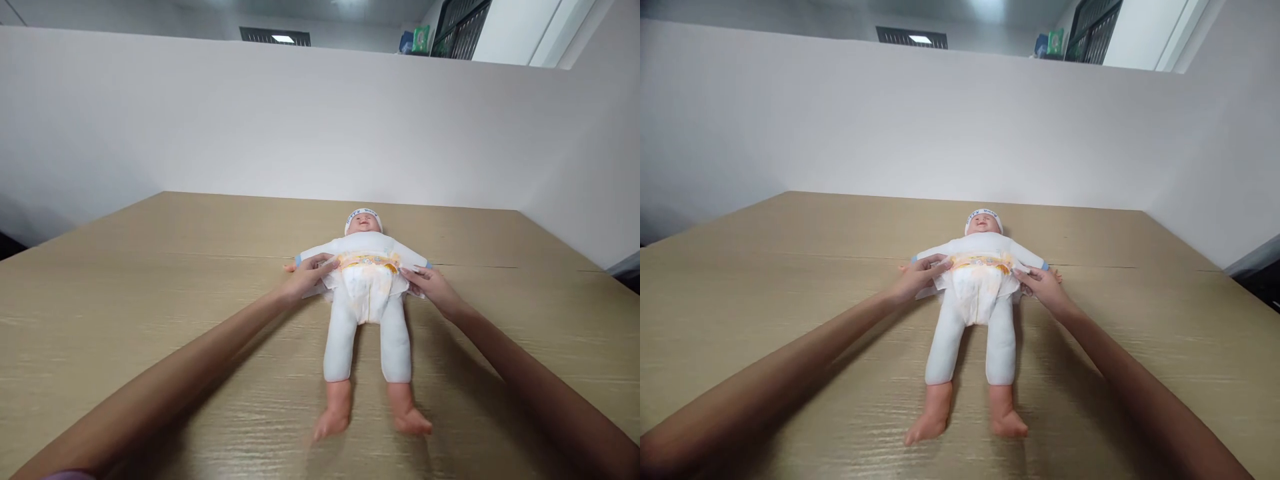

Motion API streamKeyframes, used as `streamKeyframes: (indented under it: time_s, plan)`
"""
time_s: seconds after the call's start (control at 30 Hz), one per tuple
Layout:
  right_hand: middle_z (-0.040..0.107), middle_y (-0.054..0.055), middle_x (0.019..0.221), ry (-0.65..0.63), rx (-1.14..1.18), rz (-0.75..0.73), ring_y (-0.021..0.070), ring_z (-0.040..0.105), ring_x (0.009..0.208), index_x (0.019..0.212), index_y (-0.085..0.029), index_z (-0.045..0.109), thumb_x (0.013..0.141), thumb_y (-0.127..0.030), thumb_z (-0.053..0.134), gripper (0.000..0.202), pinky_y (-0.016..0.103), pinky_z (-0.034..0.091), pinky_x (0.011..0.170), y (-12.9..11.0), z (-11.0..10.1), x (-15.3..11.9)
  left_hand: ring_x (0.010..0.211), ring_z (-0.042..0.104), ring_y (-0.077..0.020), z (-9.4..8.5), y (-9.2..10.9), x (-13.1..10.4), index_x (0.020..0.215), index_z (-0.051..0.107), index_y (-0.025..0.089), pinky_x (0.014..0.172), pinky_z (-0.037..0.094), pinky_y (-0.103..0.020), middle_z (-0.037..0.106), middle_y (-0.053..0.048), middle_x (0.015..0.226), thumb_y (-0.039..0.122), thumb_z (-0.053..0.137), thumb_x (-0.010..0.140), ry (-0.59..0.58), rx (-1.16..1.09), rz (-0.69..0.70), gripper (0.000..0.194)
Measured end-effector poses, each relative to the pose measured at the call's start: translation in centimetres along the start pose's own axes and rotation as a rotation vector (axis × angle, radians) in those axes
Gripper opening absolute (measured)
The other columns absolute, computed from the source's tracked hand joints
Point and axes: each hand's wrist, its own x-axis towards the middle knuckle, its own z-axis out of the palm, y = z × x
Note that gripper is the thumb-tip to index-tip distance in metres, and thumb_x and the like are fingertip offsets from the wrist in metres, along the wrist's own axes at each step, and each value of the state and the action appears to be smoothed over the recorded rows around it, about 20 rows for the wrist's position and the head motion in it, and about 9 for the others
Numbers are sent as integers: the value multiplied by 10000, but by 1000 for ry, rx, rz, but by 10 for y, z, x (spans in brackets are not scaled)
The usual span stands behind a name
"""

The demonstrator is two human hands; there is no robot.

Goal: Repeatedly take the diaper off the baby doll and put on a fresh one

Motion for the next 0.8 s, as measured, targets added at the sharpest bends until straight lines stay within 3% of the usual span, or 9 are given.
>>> streamKeyframes:
  time_s: [0.1,0.2,0.27,0.4,0.47,0.57,0.7,0.8]
  plan:
    - [761,84,888,192,-305,-153,223,680,820,976,-197,765,916,-662,689,475,325,526,783,11,-16,-19,852,665,-182,-9,5,-6,1263,696,222,741,544,-295,710,-32,980,621,778,886,177,198,142,555]
    - [738,97,933,309,-663,-341,243,676,878,971,-205,729,991,-557,599,376,348,513,832,26,-23,-28,1014,665,-215,-3,27,-10,1267,674,223,883,562,-350,718,-67,1205,570,642,992,251,433,322,444]
    - [719,98,955,320,-737,-374,246,672,894,977,-204,689,1010,-550,567,368,353,507,838,34,-23,-28,1099,655,-239,12,45,-10,1248,679,224,990,538,-395,725,-76,1274,520,575,1051,227,600,464,371]
    - [697,78,909,321,-706,-343,224,641,813,889,-218,612,1000,-632,567,431,340,484,780,41,-23,-23,1262,613,-285,58,69,1,1170,730,226,1167,427,-462,750,-75,1286,465,547,1087,3,835,695,312]
    - [683,69,848,312,-678,-301,220,620,770,838,-223,598,970,-682,591,477,336,467,752,42,-25,-22,1280,602,-307,78,68,12,1154,765,226,1167,414,-484,749,-84,1298,470,570,1076,-68,904,710,322]
    - [664,55,775,308,-640,-233,212,598,728,814,-224,613,927,-725,624,514,323,438,711,42,-27,-23,1230,592,-331,94,57,25,1129,814,235,1115,428,-515,755,-91,1266,472,605,1056,-69,996,679,324]
    - [637,37,716,250,-606,-167,188,552,682,768,-221,611,892,-749,639,543,292,370,648,39,-29,-23,1221,558,-342,94,45,29,1193,838,265,1100,427,-538,751,-81,1278,479,610,1055,-50,1051,673,342]
    - [526,1,618,110,-541,-111,149,445,607,684,-214,554,890,-799,592,621,278,308,611,31,-34,-23,1256,540,-361,93,44,25,1267,825,283,1124,425,-545,729,-82,1331,565,675,1006,-48,1054,667,412]
